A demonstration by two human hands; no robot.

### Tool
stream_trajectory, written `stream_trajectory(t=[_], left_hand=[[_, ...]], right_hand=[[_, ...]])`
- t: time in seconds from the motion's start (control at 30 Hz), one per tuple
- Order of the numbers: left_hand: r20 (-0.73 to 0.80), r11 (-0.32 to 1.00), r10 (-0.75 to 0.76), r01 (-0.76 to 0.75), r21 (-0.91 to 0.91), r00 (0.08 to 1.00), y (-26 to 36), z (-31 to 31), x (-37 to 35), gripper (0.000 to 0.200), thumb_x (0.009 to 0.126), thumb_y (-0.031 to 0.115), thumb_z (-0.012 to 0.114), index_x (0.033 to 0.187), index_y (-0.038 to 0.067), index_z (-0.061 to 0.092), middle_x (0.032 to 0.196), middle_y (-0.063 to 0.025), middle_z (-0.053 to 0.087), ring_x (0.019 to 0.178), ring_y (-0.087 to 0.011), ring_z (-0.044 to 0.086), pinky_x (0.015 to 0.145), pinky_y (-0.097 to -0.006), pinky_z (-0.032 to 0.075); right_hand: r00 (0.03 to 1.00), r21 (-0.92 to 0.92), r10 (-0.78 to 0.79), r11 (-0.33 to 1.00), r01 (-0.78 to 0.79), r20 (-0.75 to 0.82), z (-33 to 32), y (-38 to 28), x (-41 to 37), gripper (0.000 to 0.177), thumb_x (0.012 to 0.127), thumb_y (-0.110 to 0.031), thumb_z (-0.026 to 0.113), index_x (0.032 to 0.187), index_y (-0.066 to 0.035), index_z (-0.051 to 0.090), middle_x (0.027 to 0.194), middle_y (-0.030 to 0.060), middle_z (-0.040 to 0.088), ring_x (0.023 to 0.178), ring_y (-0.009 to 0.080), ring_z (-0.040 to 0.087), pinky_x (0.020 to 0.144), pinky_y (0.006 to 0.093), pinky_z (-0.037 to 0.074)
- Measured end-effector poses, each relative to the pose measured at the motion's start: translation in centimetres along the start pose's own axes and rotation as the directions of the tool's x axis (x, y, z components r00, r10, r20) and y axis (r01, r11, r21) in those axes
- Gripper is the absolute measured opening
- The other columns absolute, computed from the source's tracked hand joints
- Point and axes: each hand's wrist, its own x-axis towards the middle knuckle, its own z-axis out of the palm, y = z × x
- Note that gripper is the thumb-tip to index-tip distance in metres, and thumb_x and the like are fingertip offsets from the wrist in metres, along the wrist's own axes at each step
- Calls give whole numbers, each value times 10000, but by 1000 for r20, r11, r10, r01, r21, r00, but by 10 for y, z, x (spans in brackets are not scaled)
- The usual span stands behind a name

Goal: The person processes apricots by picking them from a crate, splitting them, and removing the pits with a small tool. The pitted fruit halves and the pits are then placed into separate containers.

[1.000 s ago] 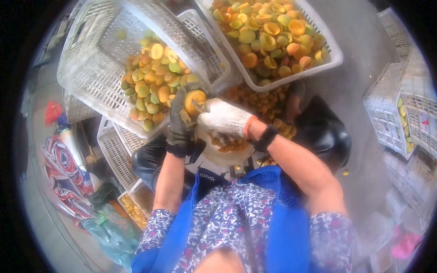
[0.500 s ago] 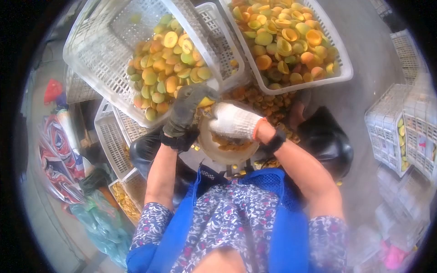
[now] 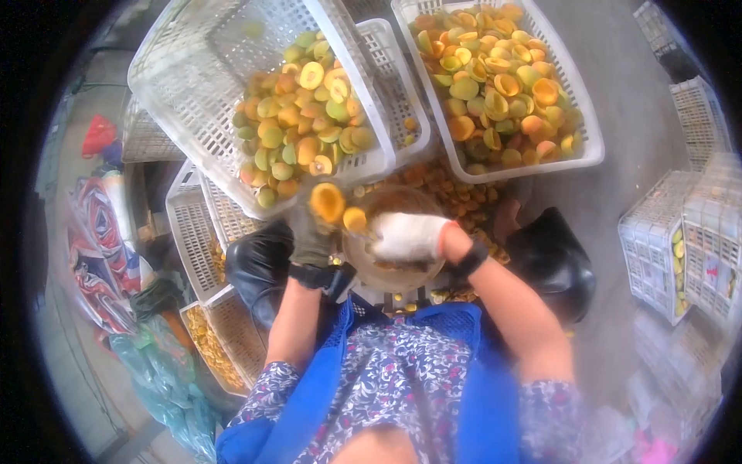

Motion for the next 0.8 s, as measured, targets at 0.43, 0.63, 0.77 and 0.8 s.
stream_trajectory(t=[0.43,0.63,0.77,0.8], left_hand=[[397,-153,106,-379,913,912,-4,-24,129,269,797,255,663,1052,170,654,954,-79,669,907,-290,626,778,-421,501],[462,-9,245,-475,880,852,-5,-38,118,248,839,154,612,1085,148,646,984,-61,672,883,-258,633,771,-405,502],[191,919,7,-81,386,982,47,-5,57,341,890,162,597,1213,70,538,1023,-81,652,903,-221,633,786,-366,522],[245,988,-145,130,78,959,50,-1,45,383,906,172,593,1253,43,496,1055,-83,637,922,-211,627,794,-360,527]], right_hand=[[956,-169,283,941,-293,-80,1,6,-10,284,822,-193,504,966,-50,702,966,190,679,879,350,649,794,413,504],[954,-209,53,971,-119,-296,-24,7,-7,294,826,-191,513,1024,-1,617,928,247,638,832,403,628,773,449,521],[771,52,123,992,-116,-624,-35,5,-2,270,843,-204,560,993,20,573,937,231,624,839,412,613,750,433,509],[742,228,264,961,-153,-616,-45,-15,-3,215,864,-170,533,980,5,576,935,228,625,866,412,606,757,447,501]])
